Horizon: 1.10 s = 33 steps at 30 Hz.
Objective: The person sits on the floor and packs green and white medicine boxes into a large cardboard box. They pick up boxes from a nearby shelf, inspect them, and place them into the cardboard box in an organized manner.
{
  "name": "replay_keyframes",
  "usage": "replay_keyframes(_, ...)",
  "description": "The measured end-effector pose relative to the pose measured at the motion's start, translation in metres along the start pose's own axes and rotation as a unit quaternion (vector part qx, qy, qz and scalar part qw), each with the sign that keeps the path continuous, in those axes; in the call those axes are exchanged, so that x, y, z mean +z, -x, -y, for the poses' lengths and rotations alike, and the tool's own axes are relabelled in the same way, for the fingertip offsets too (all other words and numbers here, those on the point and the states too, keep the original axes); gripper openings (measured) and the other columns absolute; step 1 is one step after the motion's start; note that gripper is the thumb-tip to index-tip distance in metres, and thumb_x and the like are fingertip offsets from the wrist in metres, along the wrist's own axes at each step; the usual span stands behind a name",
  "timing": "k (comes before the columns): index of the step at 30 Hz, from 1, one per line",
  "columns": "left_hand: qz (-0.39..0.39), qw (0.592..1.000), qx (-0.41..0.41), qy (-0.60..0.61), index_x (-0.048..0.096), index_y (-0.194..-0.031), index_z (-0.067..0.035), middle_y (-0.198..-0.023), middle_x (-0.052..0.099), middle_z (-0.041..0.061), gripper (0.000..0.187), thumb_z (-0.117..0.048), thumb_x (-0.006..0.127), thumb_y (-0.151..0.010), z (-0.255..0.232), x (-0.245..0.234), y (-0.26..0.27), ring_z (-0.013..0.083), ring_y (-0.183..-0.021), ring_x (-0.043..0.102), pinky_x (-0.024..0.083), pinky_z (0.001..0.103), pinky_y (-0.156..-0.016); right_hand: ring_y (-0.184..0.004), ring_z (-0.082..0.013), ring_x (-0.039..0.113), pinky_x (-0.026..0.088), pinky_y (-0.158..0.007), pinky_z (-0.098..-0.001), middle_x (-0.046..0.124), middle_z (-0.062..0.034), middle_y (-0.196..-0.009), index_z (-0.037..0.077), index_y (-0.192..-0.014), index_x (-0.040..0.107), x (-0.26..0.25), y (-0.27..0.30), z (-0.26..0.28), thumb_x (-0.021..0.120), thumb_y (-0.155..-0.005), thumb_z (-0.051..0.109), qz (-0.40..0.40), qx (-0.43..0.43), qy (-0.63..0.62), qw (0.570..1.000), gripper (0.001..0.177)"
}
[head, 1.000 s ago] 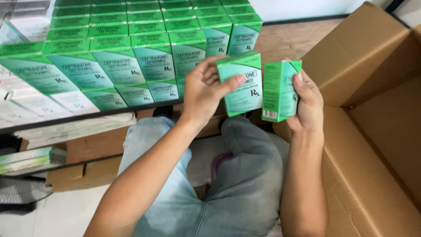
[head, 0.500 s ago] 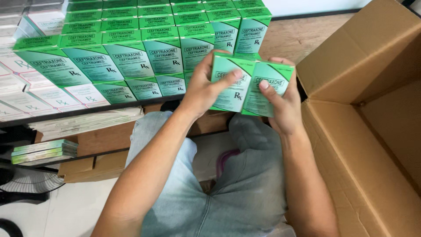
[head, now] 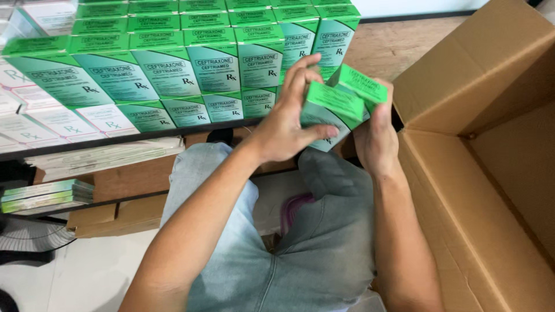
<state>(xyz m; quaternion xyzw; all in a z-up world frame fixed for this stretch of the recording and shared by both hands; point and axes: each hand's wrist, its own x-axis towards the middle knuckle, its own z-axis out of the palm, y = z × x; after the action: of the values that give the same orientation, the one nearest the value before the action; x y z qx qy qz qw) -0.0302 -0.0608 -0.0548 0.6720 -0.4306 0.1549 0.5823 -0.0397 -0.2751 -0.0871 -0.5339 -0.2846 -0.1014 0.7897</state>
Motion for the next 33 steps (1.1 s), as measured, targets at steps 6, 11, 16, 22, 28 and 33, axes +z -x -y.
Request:
replay_keyframes(6, 0.005, 0.991, -0.106, 0.081, 0.031, -0.144, -0.012, -0.141, 0.057, 0.012, 0.097, -0.033, 0.093, -0.072, -0.005, 0.0, 0.001, 0.0265, -0.132, 0.059, 0.05, 0.042, -0.116, -0.148, -0.018, 0.035, 0.034, -0.126, -0.0367, 0.032, -0.001, -0.156, 0.012, -0.162, 0.017, -0.002, 0.006, 0.02, 0.092, -0.076, 0.037, 0.12, -0.048, 0.223, 0.966, 0.117)
replay_keyframes(11, -0.008, 0.989, -0.032, -0.146, 0.046, -0.142, -0.007, -0.142, 0.056, 0.016, 0.095, -0.03, 0.101, -0.069, -0.015, -0.004, -0.006, 0.0345, -0.134, 0.055, 0.044, 0.046, -0.112, -0.151, -0.0234, 0.044, 0.039, -0.128, -0.0395, 0.042, -0.0077, -0.163, 0.009, -0.166, 0.028, 0.029, -0.007, 0.033, 0.099, -0.068, 0.006, 0.152, 0.019, 0.353, 0.923, 0.121)
replay_keyframes(16, 0.016, 0.987, -0.01, -0.161, 0.036, -0.145, -0.005, -0.141, 0.053, 0.02, 0.104, -0.024, 0.101, -0.067, -0.016, 0.02, -0.008, 0.0385, -0.132, 0.056, 0.046, 0.045, -0.112, -0.143, -0.0243, 0.047, 0.041, -0.123, -0.0363, 0.037, -0.0095, -0.159, 0.009, -0.16, 0.027, 0.031, 0.012, 0.079, 0.088, -0.073, 0.001, 0.11, -0.032, 0.375, 0.92, 0.107)
replay_keyframes(22, 0.04, 0.991, 0.071, -0.106, 0.024, -0.148, -0.004, -0.141, 0.046, 0.02, 0.123, -0.033, 0.107, -0.062, 0.0, 0.053, 0.003, 0.0375, -0.131, 0.055, 0.047, 0.045, -0.113, -0.136, -0.0384, 0.052, 0.049, -0.11, -0.0437, 0.047, -0.0174, -0.148, 0.013, -0.155, 0.04, 0.032, 0.029, 0.135, 0.09, -0.074, 0.011, 0.175, -0.011, 0.621, 0.764, 0.096)
replay_keyframes(28, 0.057, 0.994, 0.083, -0.05, 0.017, -0.157, -0.005, -0.157, 0.033, 0.021, 0.146, -0.053, 0.103, -0.049, -0.021, 0.085, 0.007, 0.0401, -0.145, 0.039, 0.034, 0.051, -0.124, -0.119, -0.0417, 0.055, 0.052, -0.096, -0.0464, 0.053, -0.0175, -0.125, 0.013, -0.145, 0.048, 0.013, 0.034, 0.195, 0.083, -0.052, 0.004, 0.231, 0.084, 0.733, 0.634, 0.1)
replay_keyframes(33, 0.061, 0.989, 0.087, -0.099, 0.018, -0.159, -0.006, -0.162, 0.031, 0.02, 0.148, -0.064, 0.098, -0.049, -0.026, 0.074, 0.004, 0.0407, -0.152, 0.031, 0.026, 0.053, -0.13, -0.126, -0.0493, 0.048, 0.047, -0.104, -0.0498, 0.045, -0.0346, -0.135, 0.001, -0.142, 0.043, -0.112, 0.046, 0.215, 0.085, -0.059, 0.009, 0.098, 0.229, 0.841, 0.48, 0.094)
